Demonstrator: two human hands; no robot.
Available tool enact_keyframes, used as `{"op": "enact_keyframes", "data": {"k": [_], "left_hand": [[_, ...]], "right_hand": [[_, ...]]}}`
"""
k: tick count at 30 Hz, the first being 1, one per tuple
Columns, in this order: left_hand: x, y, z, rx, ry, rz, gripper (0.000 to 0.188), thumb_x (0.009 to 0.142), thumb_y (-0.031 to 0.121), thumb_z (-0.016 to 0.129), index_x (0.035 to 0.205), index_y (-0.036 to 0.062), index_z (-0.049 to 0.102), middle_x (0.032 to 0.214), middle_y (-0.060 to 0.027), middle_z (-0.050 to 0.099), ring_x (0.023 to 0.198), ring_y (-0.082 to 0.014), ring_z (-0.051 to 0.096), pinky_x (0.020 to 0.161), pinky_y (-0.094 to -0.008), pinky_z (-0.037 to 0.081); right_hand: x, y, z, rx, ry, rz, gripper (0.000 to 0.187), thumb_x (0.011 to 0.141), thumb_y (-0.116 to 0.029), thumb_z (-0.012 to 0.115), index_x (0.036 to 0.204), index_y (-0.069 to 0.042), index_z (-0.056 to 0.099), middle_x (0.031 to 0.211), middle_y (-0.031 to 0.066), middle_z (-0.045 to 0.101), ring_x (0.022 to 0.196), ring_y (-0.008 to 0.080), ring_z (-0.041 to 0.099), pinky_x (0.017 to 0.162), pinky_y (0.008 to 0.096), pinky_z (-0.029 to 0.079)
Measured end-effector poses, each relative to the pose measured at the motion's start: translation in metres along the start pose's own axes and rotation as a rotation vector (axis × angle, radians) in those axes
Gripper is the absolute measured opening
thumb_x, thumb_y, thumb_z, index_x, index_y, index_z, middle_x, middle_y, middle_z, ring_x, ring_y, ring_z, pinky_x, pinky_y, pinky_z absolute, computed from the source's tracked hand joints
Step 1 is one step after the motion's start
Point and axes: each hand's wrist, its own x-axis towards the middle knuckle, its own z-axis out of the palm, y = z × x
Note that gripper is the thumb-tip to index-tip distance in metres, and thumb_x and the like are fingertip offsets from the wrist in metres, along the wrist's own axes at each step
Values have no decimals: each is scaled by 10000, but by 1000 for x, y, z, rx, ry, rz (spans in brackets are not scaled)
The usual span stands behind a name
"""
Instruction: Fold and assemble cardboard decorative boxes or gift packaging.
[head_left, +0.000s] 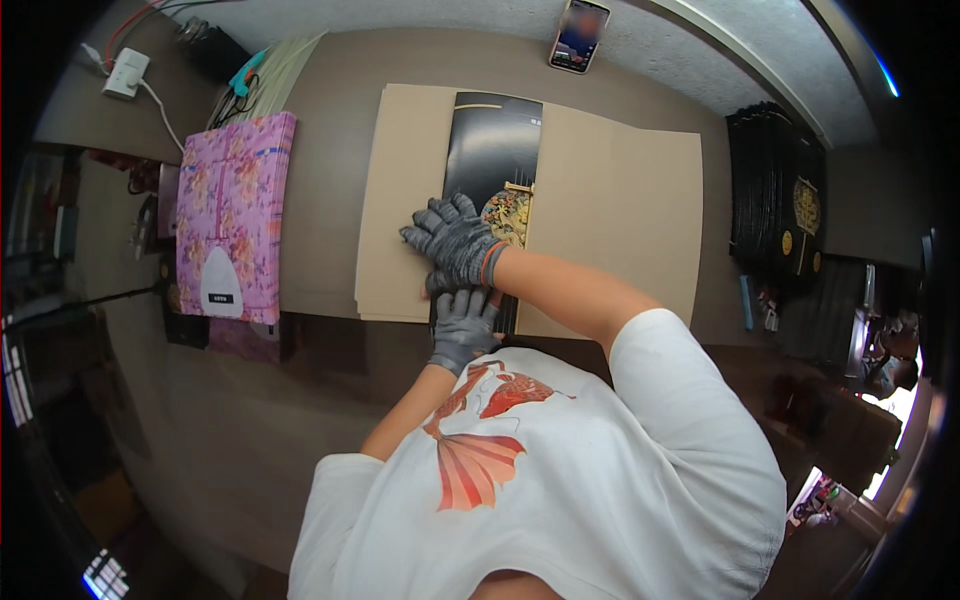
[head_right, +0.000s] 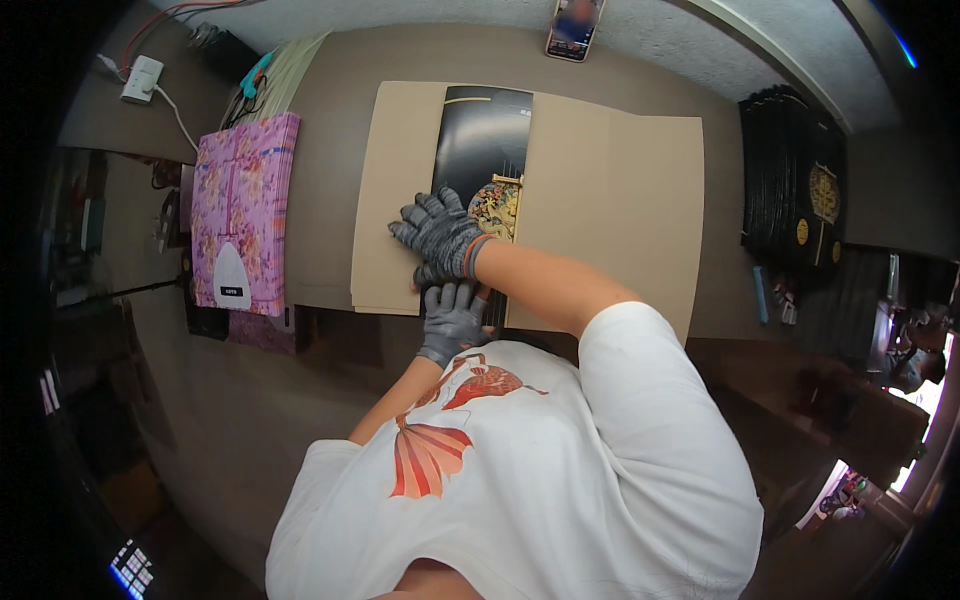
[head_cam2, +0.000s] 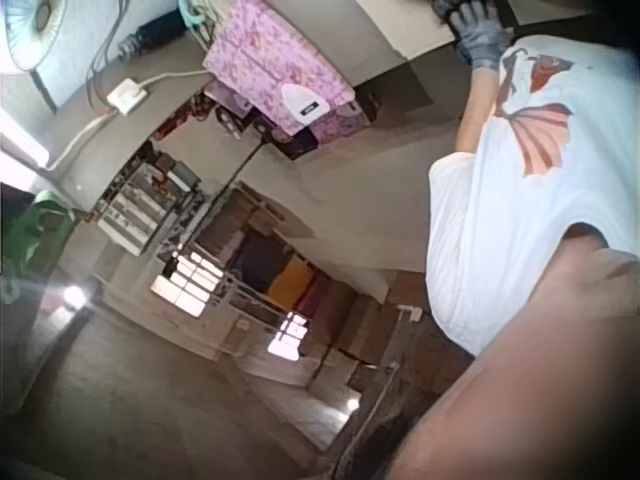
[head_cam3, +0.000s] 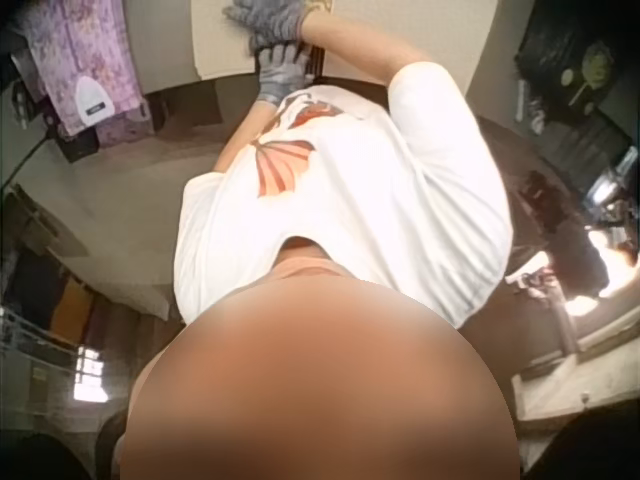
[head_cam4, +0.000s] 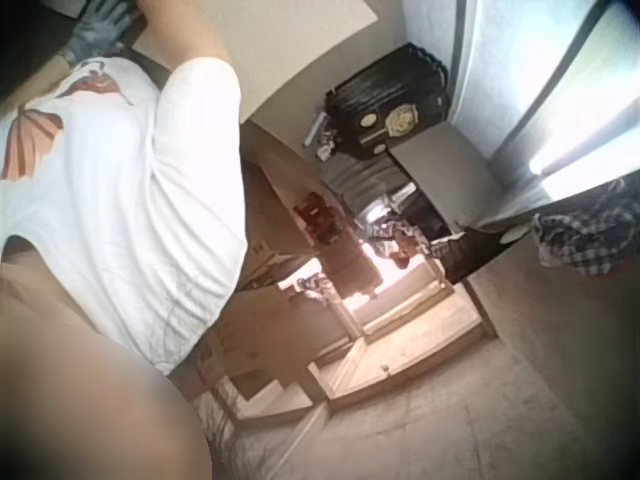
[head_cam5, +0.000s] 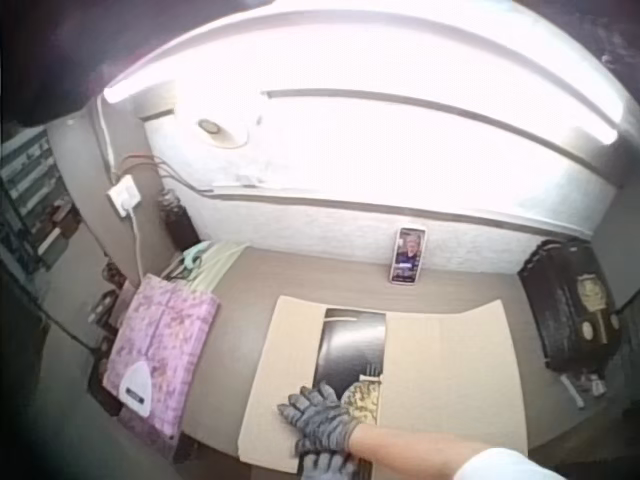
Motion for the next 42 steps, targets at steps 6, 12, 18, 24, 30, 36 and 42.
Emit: {"op": "enact_keyframes", "data": {"k": [6,12,18,24,30,36,42], "left_hand": [[0,0,-2,-30,43,-1,1017,561,547,779,1450,202,425,1373,-59,440,1277,-242,373,951,-469,288],[-1,1,-1,-77,-11,-45,1025,639,553,741,1510,198,333,1501,-76,386,1380,-257,330,979,-472,270],[-1,5,-14,-62,-30,-75,964,643,537,740,1480,201,400,1474,-71,424,1370,-247,346,1005,-476,264],[0,2,-3,-25,64,-14,977,613,581,720,1465,205,426,1472,-62,422,1353,-235,351,970,-460,279],[-3,1,-3,-33,115,-35,986,568,551,741,1442,193,461,1424,-85,451,1321,-265,387,949,-463,311],[0,1,-18,-107,-28,-31,934,680,500,738,1470,135,398,1472,-109,416,1364,-283,358,1004,-479,276],[-17,-17,-54,-409,110,10,662,678,335,778,1260,90,578,1203,-118,573,1130,-290,531,931,-429,401]], "right_hand": [[20,20,35,-6,159,-354,711,748,-574,648,1346,-210,524,1378,100,507,1323,355,422,1099,626,212],[85,86,-2,-224,369,-226,441,849,-397,575,1256,-229,595,1248,65,583,1223,311,510,1041,620,294],[144,164,-43,-380,429,-4,494,914,-450,526,1330,-185,539,1307,90,570,1277,321,482,1073,572,303],[165,205,-64,8,141,338,435,967,-359,462,1317,-109,526,1284,127,592,1149,291,589,990,429,432],[156,164,-21,-202,572,69,405,870,-347,561,1213,-134,595,1184,102,625,1215,322,521,989,564,382],[83,45,19,-58,503,-234,444,851,-394,577,1239,-179,602,1246,112,584,1238,354,511,1048,602,327],[44,-32,47,26,417,-407,451,835,-367,560,1250,-193,592,1300,109,569,1262,339,513,1042,593,345]]}}
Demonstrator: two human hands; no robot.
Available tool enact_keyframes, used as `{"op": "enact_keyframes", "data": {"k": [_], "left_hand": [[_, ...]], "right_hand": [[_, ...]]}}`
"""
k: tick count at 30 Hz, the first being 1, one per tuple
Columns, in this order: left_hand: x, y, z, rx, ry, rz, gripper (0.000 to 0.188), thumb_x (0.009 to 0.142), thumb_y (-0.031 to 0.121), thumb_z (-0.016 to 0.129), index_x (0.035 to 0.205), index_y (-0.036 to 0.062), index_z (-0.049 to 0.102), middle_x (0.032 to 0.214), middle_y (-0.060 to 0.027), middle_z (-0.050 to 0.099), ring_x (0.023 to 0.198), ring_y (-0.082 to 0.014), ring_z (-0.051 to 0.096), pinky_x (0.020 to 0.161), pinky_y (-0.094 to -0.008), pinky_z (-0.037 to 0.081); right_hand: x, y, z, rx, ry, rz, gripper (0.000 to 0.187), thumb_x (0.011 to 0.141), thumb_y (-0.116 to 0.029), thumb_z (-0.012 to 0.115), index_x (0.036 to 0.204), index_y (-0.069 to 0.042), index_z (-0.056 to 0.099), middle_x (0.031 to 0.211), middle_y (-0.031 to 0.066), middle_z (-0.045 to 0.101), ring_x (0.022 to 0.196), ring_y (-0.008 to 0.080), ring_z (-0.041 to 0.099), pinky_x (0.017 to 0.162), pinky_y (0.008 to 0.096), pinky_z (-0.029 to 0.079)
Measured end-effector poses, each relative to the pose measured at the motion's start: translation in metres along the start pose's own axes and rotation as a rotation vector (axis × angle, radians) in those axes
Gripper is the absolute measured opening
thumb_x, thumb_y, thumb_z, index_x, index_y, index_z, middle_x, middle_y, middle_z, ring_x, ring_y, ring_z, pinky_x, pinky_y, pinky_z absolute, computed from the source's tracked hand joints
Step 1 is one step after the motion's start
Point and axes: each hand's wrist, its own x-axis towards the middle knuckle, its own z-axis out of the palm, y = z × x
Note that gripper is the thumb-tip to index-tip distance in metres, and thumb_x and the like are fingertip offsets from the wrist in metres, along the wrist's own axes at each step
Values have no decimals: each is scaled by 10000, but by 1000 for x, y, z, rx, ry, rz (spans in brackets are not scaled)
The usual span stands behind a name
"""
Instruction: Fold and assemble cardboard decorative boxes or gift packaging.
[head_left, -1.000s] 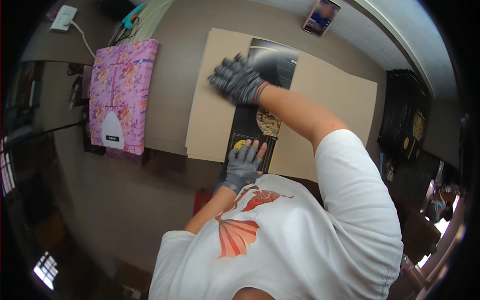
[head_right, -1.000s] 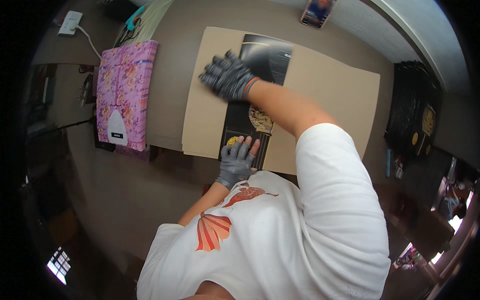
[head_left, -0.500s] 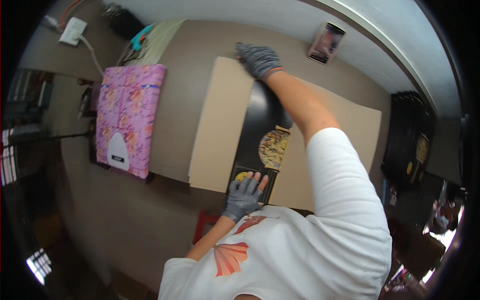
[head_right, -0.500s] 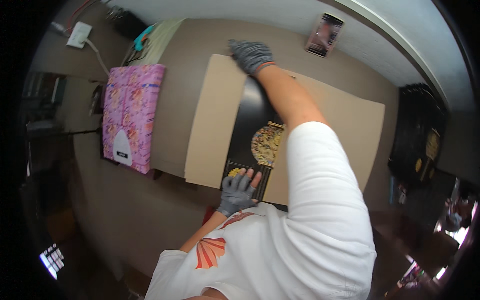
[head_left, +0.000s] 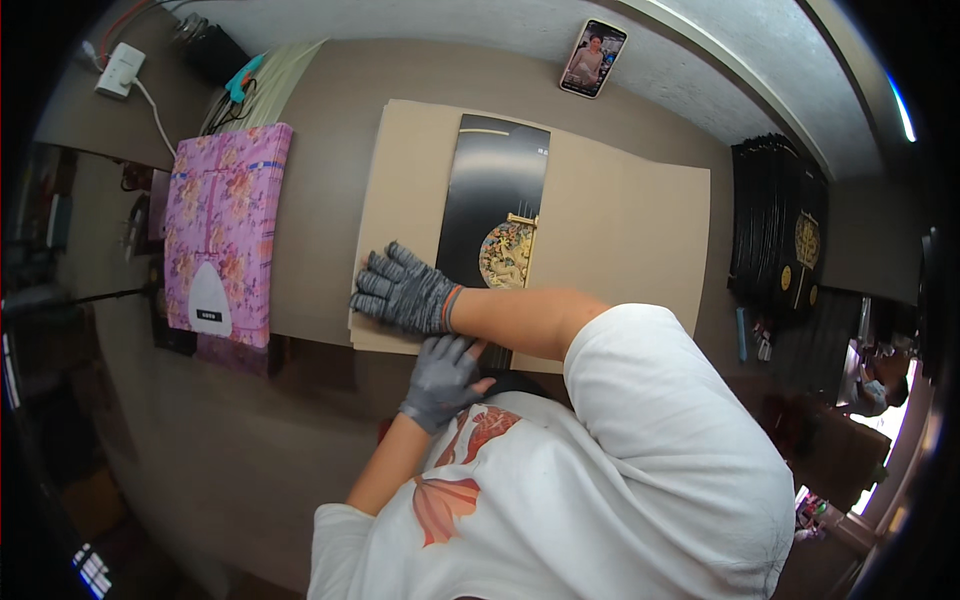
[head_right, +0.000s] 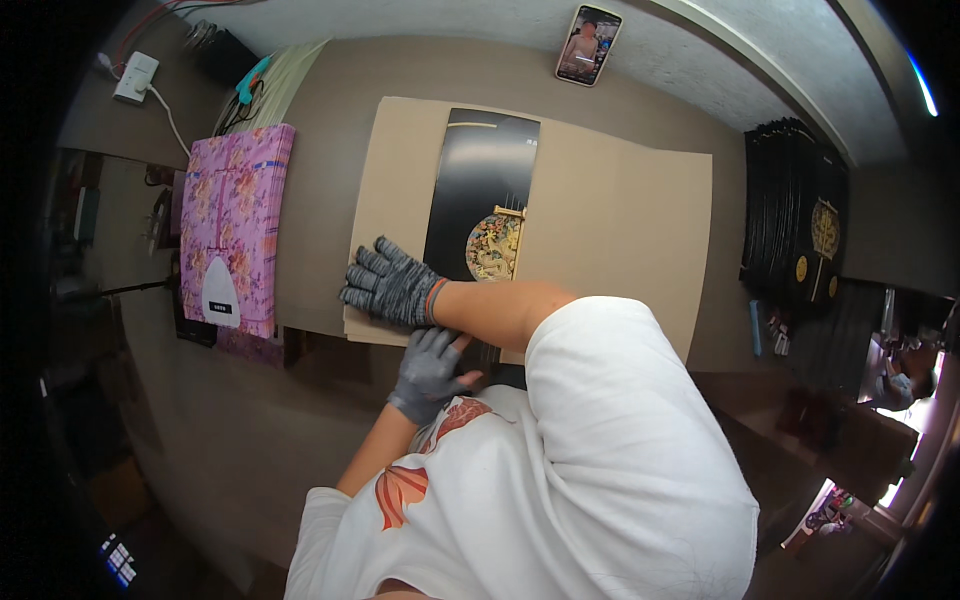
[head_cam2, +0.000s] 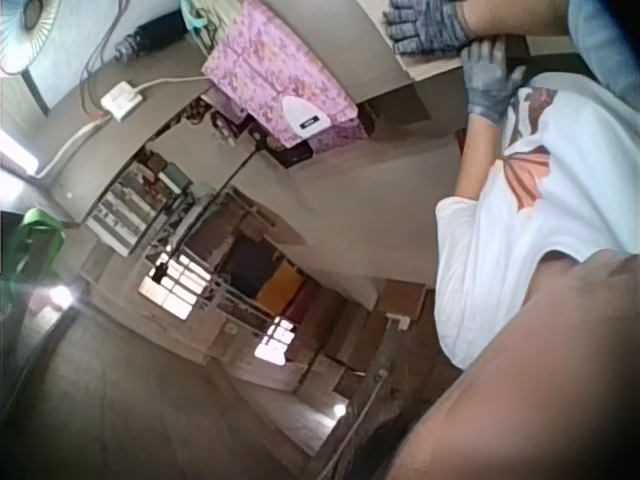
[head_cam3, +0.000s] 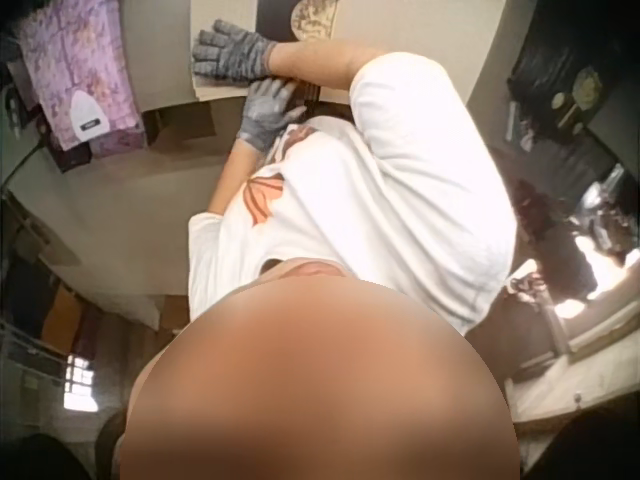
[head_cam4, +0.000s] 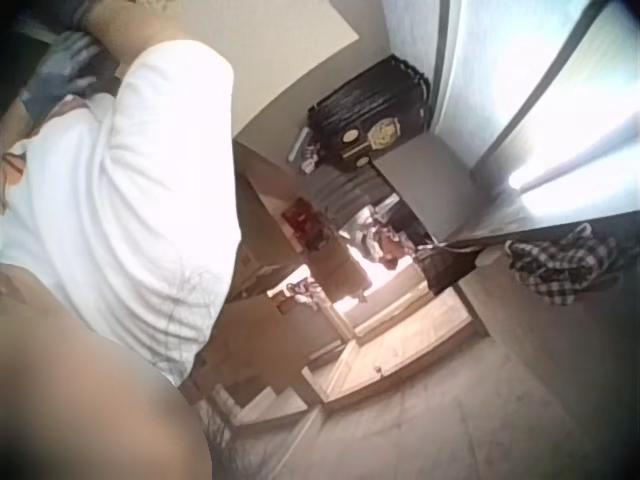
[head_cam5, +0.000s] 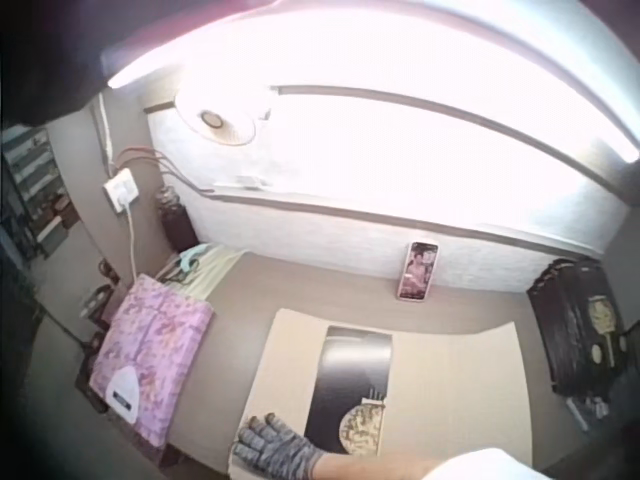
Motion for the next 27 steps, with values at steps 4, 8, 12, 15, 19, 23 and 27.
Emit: {"op": "enact_keyframes", "data": {"k": [4,8,12,15,19,23,27], "left_hand": [[-37,-4,-36,-123,306,-93,93,808,135,701,885,84,703,799,-93,664,719,-269,652,670,-362,523],[-60,-22,-60,-444,439,-485,111,897,120,610,929,55,695,747,-79,654,664,-212,636,624,-333,506],[-14,-22,-85,-444,571,-453,203,924,126,580,1081,18,650,823,-101,656,740,-197,636,693,-321,510],[23,-38,-79,-236,536,-239,319,919,149,589,1205,6,585,1042,-171,636,891,-252,642,789,-359,511],[72,-36,-29,-13,205,-146,689,868,358,666,1427,42,417,1435,-261,415,1290,-428,454,1039,-440,409],[109,-30,8,287,77,38,859,833,553,632,1500,106,325,1539,-267,246,1414,-471,224,1125,-561,201],[143,-28,15,485,-149,-22,975,791,747,515,1544,192,238,1600,-202,138,1473,-435,70,1109,-674,42]], "right_hand": [[0,-32,0,10,-32,-36,510,804,-418,585,1267,-202,578,1308,97,562,1291,340,482,1045,597,340],[-12,-59,19,172,-43,-117,582,776,-404,611,1317,-206,534,1337,102,513,1309,337,442,1073,583,304],[-18,-88,64,1325,-76,14,502,758,-258,633,1232,-114,553,1347,129,499,1262,354,450,1097,463,332],[-37,-111,-19,563,163,-138,394,780,-204,644,1155,-99,583,1233,142,572,1136,359,536,1001,449,424],[-100,-82,-123,611,124,268,216,818,-168,650,1009,-78,608,1012,150,646,882,344,633,764,431,505],[-241,-40,-182,-419,464,960,561,831,-170,676,1352,-45,508,1305,186,554,1267,360,491,1121,465,333],[-342,-36,-227,-273,535,1576,651,873,-220,668,1433,-10,411,1346,195,534,1261,290,507,1085,388,374]]}}
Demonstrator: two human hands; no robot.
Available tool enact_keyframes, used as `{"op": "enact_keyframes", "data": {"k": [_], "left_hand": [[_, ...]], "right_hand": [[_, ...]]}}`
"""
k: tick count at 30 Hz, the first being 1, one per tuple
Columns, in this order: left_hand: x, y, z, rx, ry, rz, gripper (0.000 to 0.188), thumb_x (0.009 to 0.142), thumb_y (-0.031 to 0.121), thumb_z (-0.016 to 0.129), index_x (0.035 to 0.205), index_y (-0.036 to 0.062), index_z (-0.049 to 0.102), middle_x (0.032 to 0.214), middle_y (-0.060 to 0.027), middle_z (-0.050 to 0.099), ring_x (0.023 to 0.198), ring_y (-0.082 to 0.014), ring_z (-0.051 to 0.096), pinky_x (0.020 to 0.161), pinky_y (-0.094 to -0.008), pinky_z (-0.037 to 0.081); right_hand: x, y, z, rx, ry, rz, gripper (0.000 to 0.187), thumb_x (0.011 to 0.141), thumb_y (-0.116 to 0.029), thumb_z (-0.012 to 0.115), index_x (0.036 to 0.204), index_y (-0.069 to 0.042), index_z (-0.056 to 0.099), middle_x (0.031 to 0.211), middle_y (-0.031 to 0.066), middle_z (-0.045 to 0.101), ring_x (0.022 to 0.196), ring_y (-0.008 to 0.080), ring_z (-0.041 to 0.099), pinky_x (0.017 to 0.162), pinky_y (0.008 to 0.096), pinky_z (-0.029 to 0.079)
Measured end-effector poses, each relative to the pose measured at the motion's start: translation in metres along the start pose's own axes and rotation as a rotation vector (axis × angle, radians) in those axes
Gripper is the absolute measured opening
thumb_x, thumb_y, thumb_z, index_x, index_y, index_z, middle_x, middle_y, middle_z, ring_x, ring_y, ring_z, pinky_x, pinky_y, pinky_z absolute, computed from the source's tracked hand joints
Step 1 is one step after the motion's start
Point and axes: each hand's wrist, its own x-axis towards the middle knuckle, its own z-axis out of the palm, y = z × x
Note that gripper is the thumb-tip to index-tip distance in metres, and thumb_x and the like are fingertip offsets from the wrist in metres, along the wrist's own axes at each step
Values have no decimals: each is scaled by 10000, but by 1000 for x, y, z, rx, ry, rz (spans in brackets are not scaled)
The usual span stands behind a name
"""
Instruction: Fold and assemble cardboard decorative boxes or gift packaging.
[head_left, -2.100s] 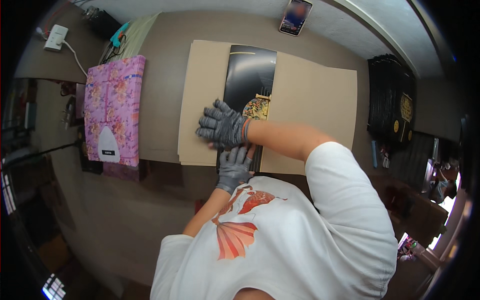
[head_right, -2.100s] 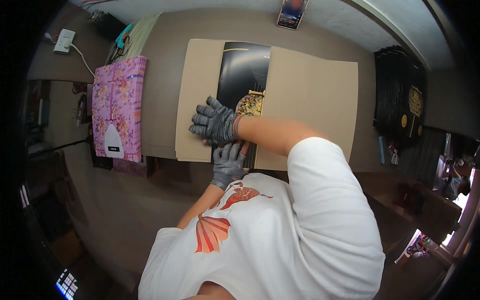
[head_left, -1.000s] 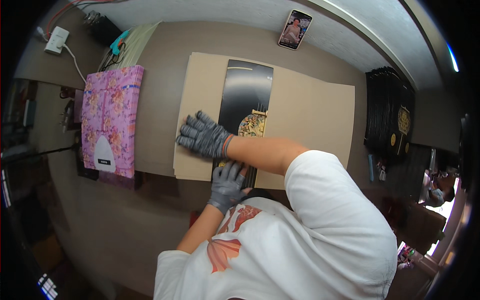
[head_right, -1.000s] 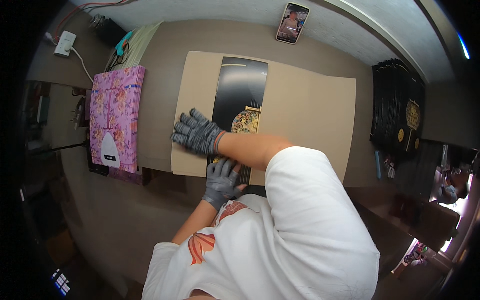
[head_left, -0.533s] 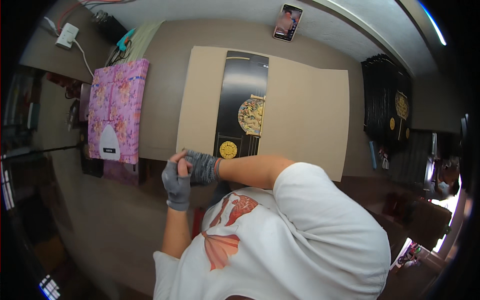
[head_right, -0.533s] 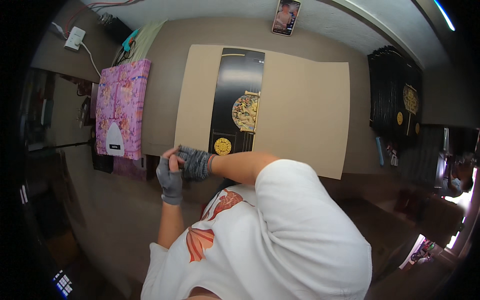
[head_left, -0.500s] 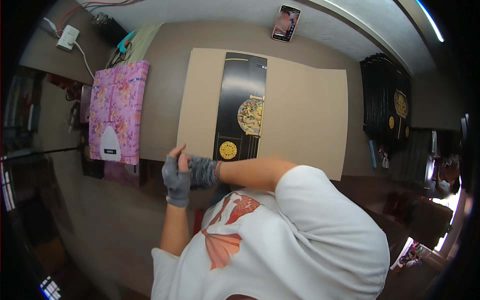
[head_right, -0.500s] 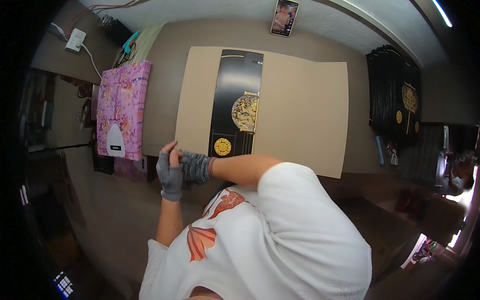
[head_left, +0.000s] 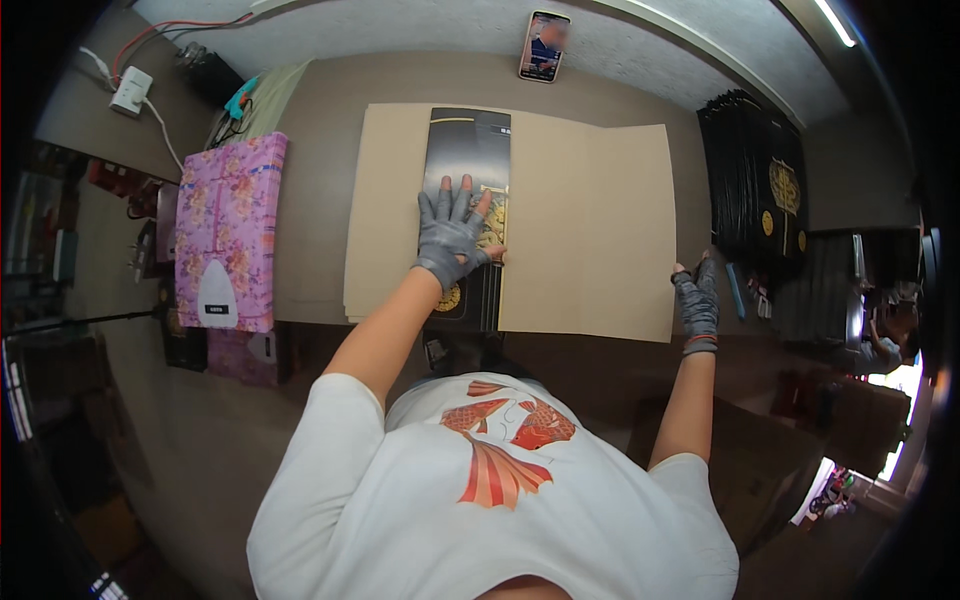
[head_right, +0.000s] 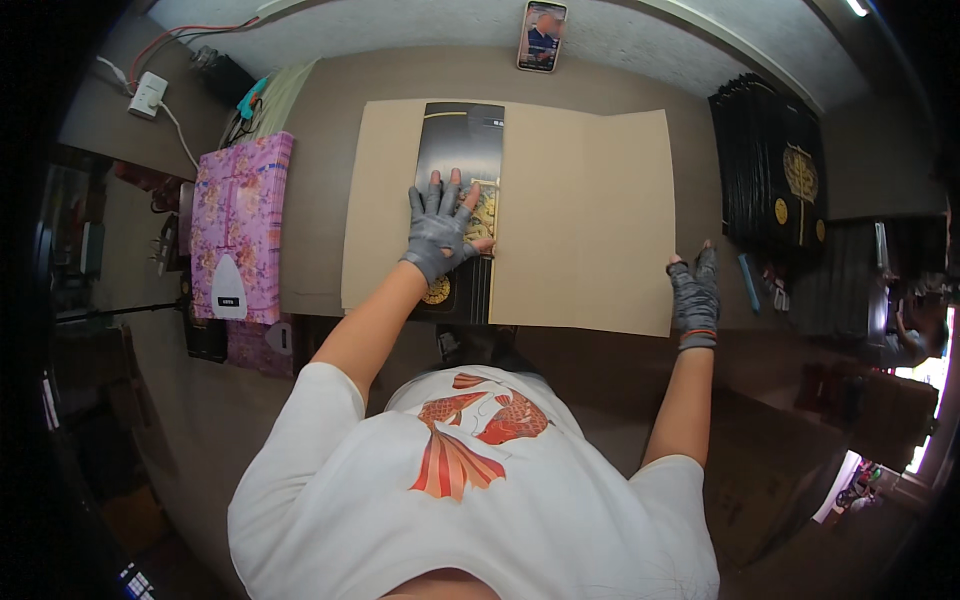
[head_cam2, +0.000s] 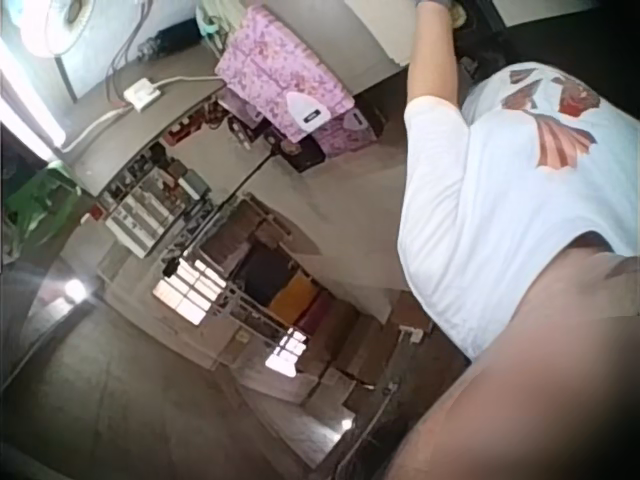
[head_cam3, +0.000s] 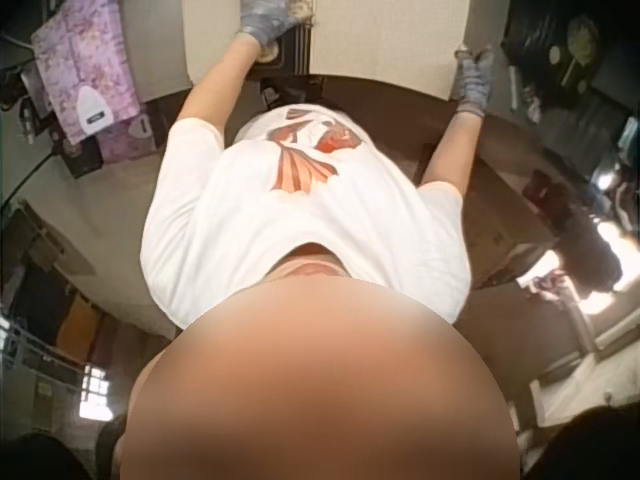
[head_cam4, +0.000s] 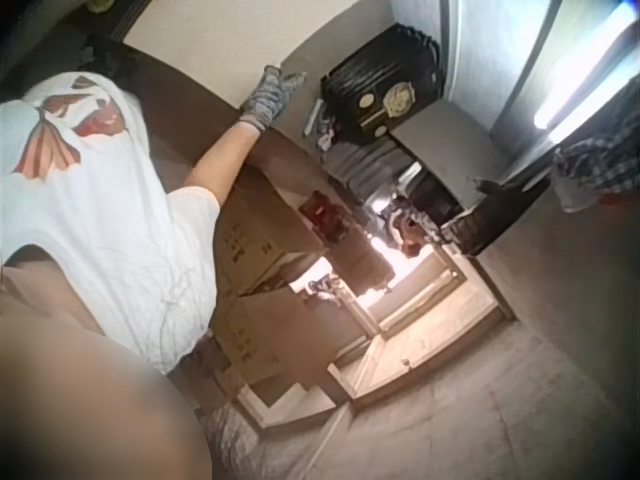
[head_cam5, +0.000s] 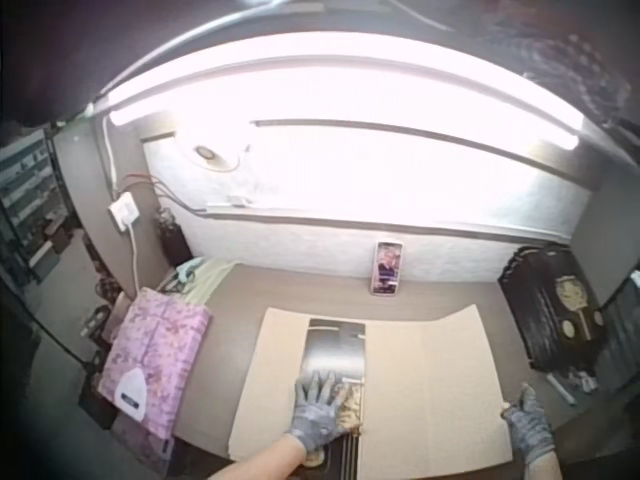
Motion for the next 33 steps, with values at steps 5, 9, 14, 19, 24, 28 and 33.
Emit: {"op": "enact_keyframes", "data": {"k": [5,9,14,19,24,28,33], "left_hand": [[6,-6,8,52,-52,29,973,785,788,465,1546,227,237,1610,-172,134,1475,-431,61,1111,-666,14],[9,-10,12,41,-57,0,940,803,771,461,1537,217,270,1603,-166,171,1479,-407,78,1124,-642,-2],[9,-13,21,11,34,0,848,855,688,468,1525,196,299,1594,-149,216,1483,-368,115,1139,-621,9],[10,-16,27,1,106,26,690,917,531,469,1507,200,337,1582,-124,265,1473,-342,180,1149,-608,29],[8,-12,18,6,72,19,658,924,493,471,1500,198,349,1581,-123,266,1470,-336,191,1148,-603,51],[6,-13,17,-18,89,20,632,932,465,469,1495,199,357,1574,-124,283,1465,-334,206,1143,-601,69],[7,-15,22,-42,143,19,620,925,439,489,1487,203,372,1562,-127,305,1457,-339,225,1140,-600,87]], "right_hand": [[-7,51,17,622,-488,290,681,896,-272,653,1455,4,377,1306,118,581,1218,187,518,1021,316,407],[-6,-26,14,696,-517,116,694,913,-320,641,1468,-10,362,1375,125,530,1265,203,489,1009,319,417],[-15,-99,63,731,-448,-509,739,936,-571,514,1442,-41,416,1464,176,434,1402,303,350,1146,396,278],[-45,-148,116,-186,-544,-548,690,811,-580,646,1407,-269,490,1540,173,320,1432,448,214,1129,609,142],[-51,-140,139,-359,-590,-519,743,810,-602,628,1446,-273,431,1571,119,275,1446,416,195,1118,636,126],[-48,-134,140,-337,-569,-561,741,814,-611,617,1445,-268,435,1567,112,282,1444,432,182,1108,651,147],[-40,-137,143,-384,-567,-455,727,836,-630,589,1448,-273,429,1583,79,248,1452,449,128,1095,670,160]]}}
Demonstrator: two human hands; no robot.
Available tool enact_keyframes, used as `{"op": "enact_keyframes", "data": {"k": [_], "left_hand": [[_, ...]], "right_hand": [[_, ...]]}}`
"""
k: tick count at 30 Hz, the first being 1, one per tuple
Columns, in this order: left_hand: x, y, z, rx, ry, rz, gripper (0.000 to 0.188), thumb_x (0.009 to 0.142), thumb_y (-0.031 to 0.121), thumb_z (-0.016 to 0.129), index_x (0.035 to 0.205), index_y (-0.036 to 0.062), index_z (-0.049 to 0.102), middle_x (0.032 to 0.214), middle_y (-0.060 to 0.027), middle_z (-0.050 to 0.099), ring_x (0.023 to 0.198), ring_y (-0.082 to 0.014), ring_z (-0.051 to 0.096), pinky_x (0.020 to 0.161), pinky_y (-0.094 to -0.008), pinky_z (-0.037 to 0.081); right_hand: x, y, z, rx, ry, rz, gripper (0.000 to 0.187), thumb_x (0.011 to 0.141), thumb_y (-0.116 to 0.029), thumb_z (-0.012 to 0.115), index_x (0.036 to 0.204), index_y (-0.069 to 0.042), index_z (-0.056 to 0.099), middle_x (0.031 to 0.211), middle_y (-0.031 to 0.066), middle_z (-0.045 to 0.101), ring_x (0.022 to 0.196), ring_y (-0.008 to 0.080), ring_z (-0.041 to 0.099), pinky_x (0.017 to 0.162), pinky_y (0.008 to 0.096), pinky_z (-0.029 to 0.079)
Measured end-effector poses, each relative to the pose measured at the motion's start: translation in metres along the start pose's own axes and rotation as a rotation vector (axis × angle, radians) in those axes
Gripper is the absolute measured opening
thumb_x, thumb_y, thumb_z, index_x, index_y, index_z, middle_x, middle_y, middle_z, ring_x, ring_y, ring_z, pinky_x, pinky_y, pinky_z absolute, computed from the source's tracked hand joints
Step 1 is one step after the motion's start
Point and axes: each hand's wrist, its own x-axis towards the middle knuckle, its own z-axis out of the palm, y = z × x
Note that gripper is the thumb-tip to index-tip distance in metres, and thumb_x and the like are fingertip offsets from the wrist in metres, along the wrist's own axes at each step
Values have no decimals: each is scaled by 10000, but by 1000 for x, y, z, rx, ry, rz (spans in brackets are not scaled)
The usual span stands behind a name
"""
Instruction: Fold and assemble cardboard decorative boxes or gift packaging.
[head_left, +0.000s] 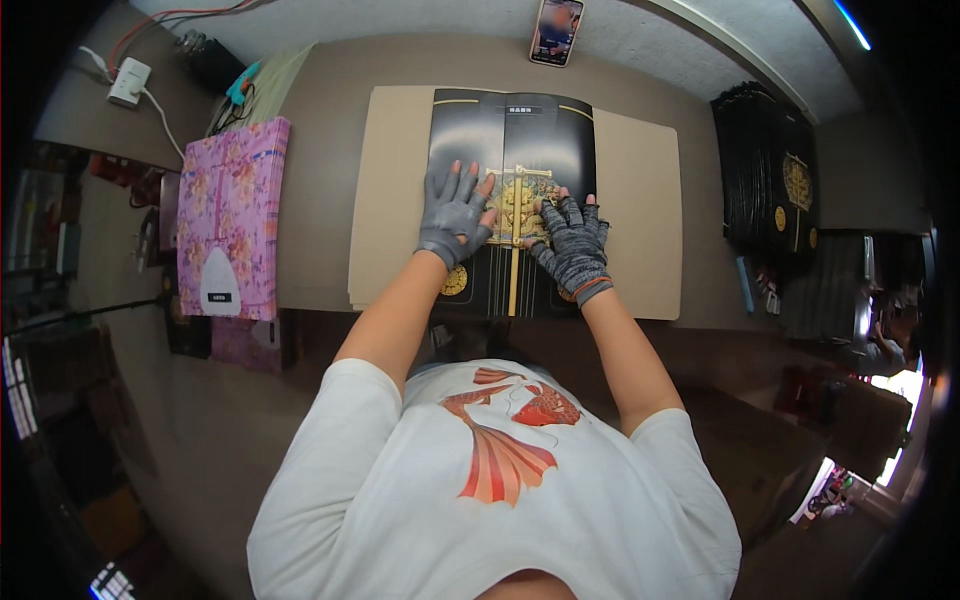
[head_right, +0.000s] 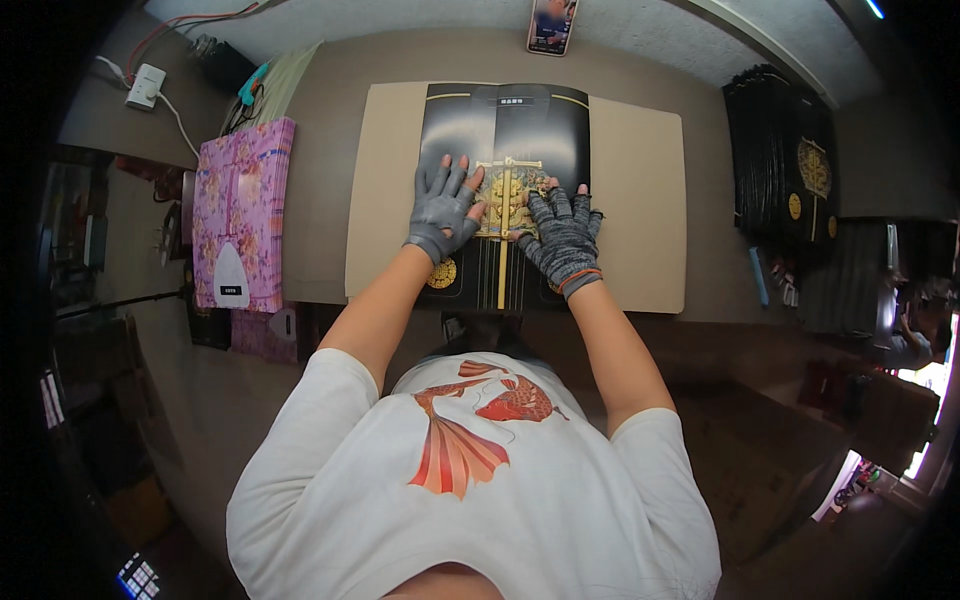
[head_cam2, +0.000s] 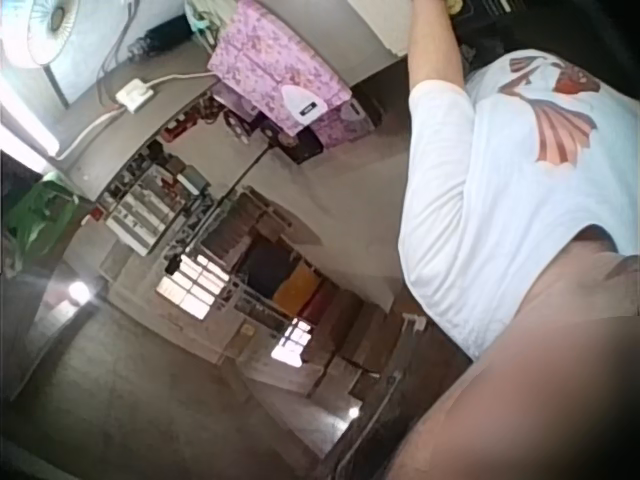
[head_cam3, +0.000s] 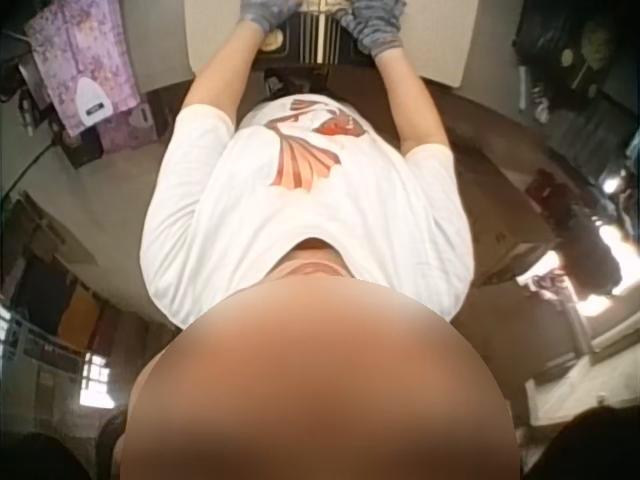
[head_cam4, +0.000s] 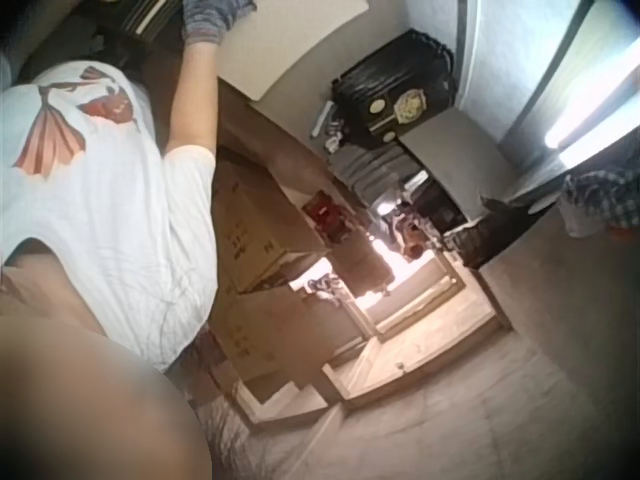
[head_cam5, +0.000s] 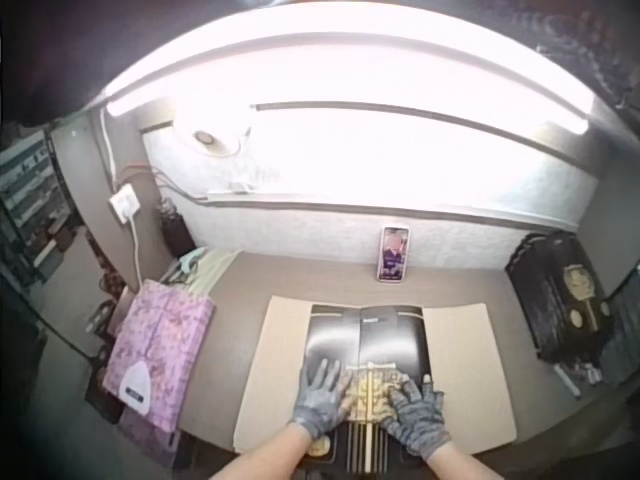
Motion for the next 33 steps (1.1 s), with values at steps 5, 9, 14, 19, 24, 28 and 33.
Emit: {"op": "enact_keyframes", "data": {"k": [5,9,14,19,24,28,33], "left_hand": [[1,0,0,-16,14,1,608,919,417,505,1479,214,387,1556,-124,320,1453,-340,237,1142,-596,101],[1,-1,2,-41,26,-5,594,919,413,506,1470,220,402,1556,-118,322,1452,-339,240,1145,-593,101],[0,-1,2,-43,20,-11,586,917,408,506,1464,219,413,1558,-114,319,1451,-336,244,1146,-593,103],[1,-2,3,-43,23,-7,579,914,394,502,1461,223,417,1559,-112,319,1448,-337,252,1148,-592,109],[0,-3,5,-52,37,-7,583,906,392,514,1458,231,421,1558,-113,321,1444,-340,261,1149,-588,115],[0,-3,5,-53,42,-4,588,900,390,525,1456,229,426,1552,-115,331,1441,-346,267,1148,-590,118],[1,-3,6,-48,46,0,589,898,390,527,1454,222,430,1549,-117,337,1438,-348,272,1143,-595,121]], "right_hand": [[0,2,6,8,-5,1,728,836,-642,580,1448,-277,431,1582,79,253,1454,448,125,1091,669,166],[1,3,11,-2,3,0,717,838,-642,574,1444,-286,435,1583,79,253,1455,448,120,1085,675,167],[0,-1,4,-6,-16,8,709,840,-629,584,1447,-296,431,1585,84,251,1454,450,121,1088,664,179],[0,3,11,13,-17,14,717,837,-648,569,1452,-311,421,1588,77,246,1458,446,109,1090,672,154],[-1,4,13,-8,4,6,742,831,-637,588,1468,-307,398,1593,90,235,1454,466,94,1108,654,128],[-2,4,10,10,-1,13,753,828,-627,600,1471,-295,394,1595,89,232,1449,477,92,1108,658,123],[0,5,11,19,-12,19,758,825,-622,606,1472,-291,390,1597,82,226,1448,478,96,1105,663,141]]}}
